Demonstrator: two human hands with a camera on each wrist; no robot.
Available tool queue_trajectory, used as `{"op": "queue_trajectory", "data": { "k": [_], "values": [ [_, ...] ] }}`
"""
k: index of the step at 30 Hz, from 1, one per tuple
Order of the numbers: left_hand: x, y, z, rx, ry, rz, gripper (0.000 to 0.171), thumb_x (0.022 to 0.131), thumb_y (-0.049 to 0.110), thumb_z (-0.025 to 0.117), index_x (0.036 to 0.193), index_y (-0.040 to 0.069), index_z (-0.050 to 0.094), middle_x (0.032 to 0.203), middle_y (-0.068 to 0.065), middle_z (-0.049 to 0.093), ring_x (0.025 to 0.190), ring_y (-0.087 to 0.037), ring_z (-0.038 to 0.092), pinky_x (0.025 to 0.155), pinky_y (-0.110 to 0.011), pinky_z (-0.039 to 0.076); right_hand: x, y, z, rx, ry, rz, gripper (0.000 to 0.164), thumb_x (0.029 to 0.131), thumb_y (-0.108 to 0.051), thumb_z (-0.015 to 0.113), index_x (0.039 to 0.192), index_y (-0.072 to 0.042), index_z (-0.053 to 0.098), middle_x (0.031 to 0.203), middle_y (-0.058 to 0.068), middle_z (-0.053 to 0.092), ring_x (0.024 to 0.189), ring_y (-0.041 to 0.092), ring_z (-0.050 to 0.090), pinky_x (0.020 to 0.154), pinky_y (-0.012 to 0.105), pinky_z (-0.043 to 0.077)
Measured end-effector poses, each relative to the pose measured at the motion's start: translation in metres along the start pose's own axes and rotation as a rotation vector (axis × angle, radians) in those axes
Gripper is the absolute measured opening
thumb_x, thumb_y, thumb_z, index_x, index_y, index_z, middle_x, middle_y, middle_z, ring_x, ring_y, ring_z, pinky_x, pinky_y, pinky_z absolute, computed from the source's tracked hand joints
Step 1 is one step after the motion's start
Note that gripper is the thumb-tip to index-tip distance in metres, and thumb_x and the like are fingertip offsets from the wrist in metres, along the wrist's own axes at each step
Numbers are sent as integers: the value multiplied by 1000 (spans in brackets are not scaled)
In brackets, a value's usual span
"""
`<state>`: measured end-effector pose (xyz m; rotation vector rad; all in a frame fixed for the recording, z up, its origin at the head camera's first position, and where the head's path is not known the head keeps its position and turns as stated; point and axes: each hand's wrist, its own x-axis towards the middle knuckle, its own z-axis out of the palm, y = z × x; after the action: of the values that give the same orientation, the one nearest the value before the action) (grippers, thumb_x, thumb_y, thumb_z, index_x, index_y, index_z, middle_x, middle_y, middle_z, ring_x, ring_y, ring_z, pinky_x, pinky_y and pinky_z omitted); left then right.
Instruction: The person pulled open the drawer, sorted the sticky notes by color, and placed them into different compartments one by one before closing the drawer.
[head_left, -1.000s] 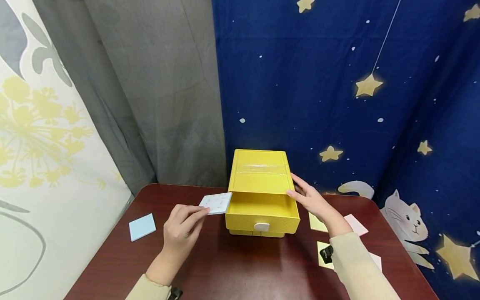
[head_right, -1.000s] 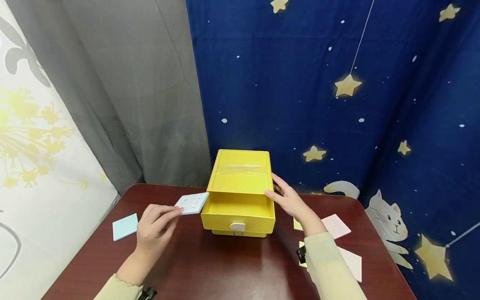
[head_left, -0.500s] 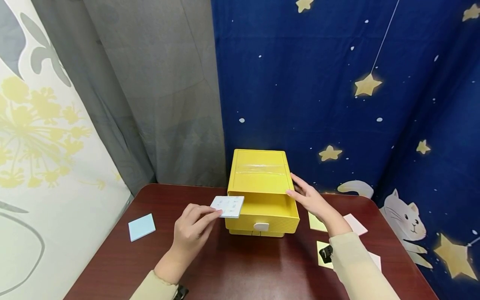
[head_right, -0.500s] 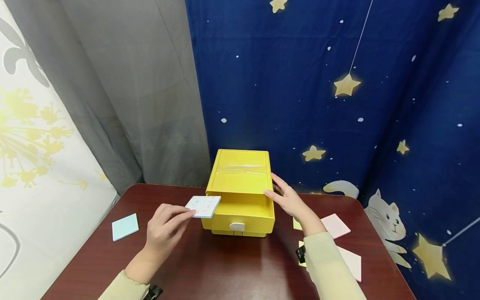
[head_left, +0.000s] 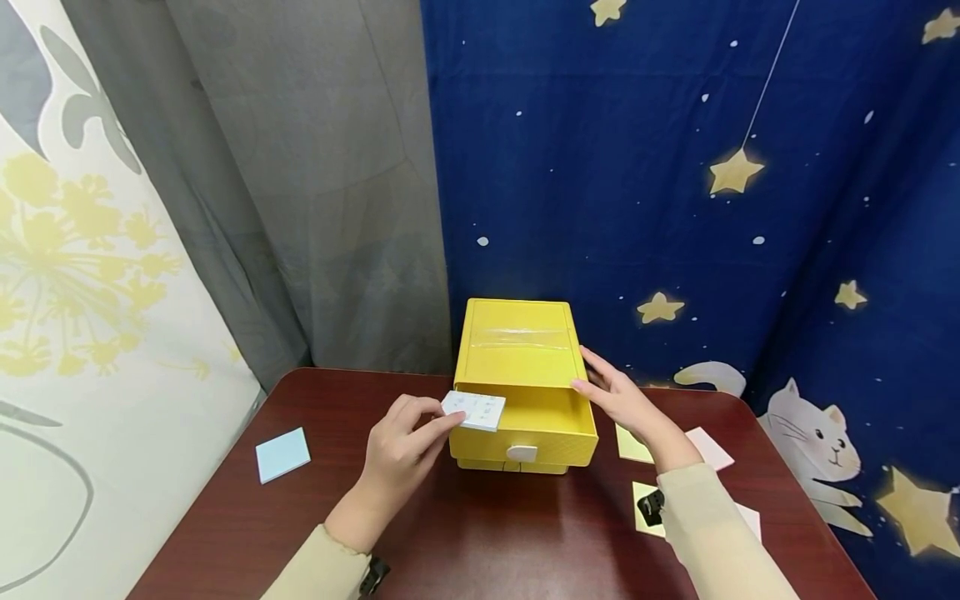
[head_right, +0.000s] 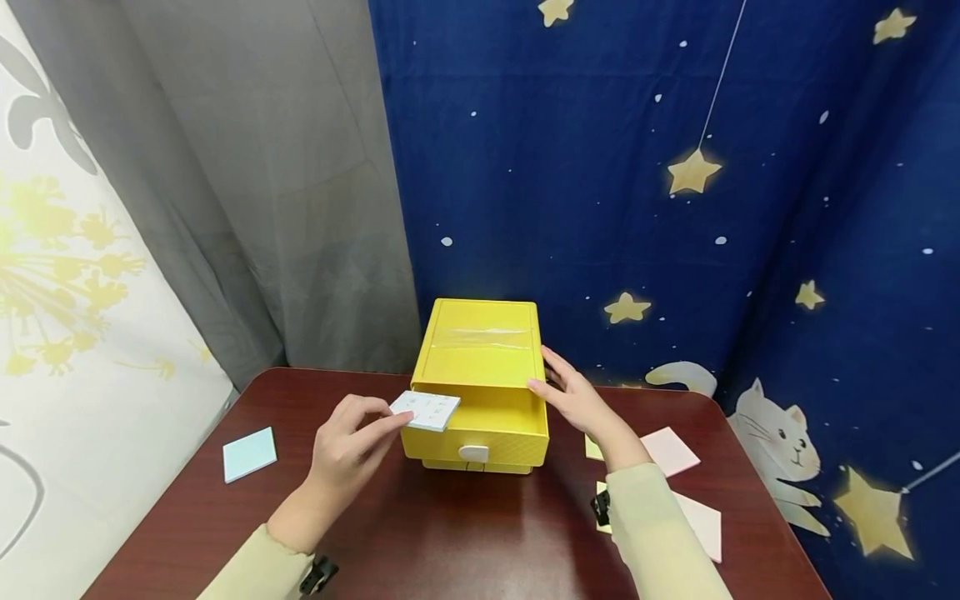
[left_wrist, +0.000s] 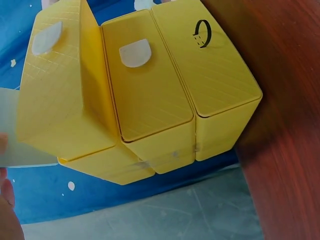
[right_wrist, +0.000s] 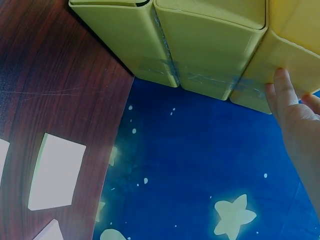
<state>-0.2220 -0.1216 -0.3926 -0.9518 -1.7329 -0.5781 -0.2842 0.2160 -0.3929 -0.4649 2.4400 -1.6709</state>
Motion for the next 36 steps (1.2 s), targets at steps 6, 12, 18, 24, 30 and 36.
{"op": "queue_trajectory", "data": {
  "k": [6,12,18,24,30,36],
  "values": [
    [2,1,5,4,-52,-31,24,98,20,52,99,17,75,88,-4,58,78,-16,51,59,-24,50,0,1,1,6,2,-2,71,98,-31,53,154,-16,11,159,12,7,142,38,21,110,53,28],
    [7,1,11,-3,-73,-27,22,98,19,53,100,17,75,91,-3,59,81,-18,53,64,-25,53,0,1,1,9,5,-9,72,97,-30,53,154,-16,11,159,13,8,142,38,22,109,53,29],
    [12,2,17,1,-95,-3,23,97,13,53,100,16,75,92,-4,60,83,-18,55,63,-25,53,-1,2,2,20,11,-24,71,97,-27,54,154,-15,12,159,13,8,141,37,23,109,53,30],
    [14,3,19,3,-146,-26,20,89,4,62,100,16,74,93,-3,60,83,-17,54,61,-24,52,-1,3,3,20,10,-31,71,97,-28,54,154,-15,12,159,13,8,142,37,23,108,53,30],
    [16,2,20,30,-201,-50,29,82,-1,68,101,18,75,94,-1,60,83,-16,53,61,-22,51,-1,3,3,14,16,-28,70,97,-28,54,153,-15,13,159,12,9,141,37,23,108,53,31],
    [20,2,20,42,-251,-61,31,81,-2,69,102,19,75,93,0,59,84,-15,54,59,-20,50,-1,3,3,20,17,-27,70,97,-28,54,153,-15,14,159,13,9,141,37,23,108,53,31]
  ]
}}
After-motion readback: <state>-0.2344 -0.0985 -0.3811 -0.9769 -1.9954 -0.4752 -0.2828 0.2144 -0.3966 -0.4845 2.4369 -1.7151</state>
